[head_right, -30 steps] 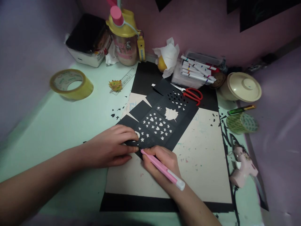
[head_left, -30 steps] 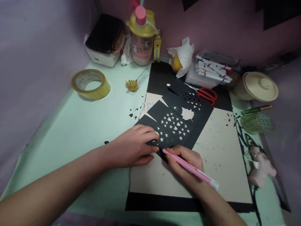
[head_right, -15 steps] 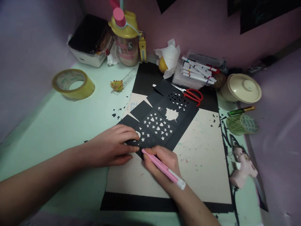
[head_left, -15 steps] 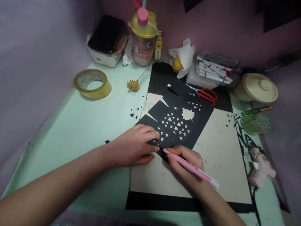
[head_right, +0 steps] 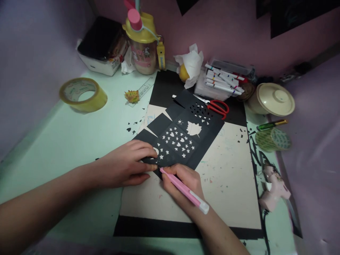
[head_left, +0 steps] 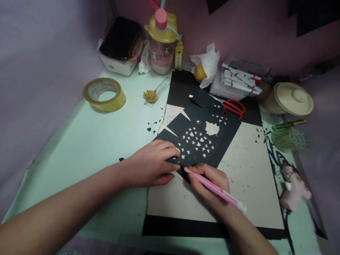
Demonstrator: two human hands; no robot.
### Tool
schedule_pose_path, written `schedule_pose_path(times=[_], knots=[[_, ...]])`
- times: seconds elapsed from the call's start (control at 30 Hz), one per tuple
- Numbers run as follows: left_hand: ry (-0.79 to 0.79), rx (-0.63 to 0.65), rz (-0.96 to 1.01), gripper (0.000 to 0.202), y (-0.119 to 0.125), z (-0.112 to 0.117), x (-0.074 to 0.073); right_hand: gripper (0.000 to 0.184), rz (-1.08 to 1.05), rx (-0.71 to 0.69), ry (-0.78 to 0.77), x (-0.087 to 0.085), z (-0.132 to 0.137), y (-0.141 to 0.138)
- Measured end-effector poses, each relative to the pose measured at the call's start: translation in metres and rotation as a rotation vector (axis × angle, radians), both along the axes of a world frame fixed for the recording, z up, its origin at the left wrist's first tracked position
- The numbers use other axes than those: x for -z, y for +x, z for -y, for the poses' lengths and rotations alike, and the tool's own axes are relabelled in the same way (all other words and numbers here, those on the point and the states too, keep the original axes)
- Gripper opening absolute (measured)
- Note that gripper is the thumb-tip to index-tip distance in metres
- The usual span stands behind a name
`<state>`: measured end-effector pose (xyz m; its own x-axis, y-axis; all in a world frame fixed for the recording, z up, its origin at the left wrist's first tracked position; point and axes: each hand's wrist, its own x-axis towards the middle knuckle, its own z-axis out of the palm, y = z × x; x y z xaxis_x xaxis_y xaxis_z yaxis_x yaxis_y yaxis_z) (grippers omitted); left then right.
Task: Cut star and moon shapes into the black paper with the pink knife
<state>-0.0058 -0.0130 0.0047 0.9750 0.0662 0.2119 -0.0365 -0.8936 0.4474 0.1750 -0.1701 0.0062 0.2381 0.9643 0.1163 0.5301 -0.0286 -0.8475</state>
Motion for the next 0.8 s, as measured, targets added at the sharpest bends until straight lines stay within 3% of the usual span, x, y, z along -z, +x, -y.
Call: schedule_pose_path(times=[0.8], knots=[[-0.001,0.012,0.033,0.019,-0.0002,-0.0019,-0.0004,0.011,-0.008,-0.033,0.058,0.0055,0.0012,0.0]])
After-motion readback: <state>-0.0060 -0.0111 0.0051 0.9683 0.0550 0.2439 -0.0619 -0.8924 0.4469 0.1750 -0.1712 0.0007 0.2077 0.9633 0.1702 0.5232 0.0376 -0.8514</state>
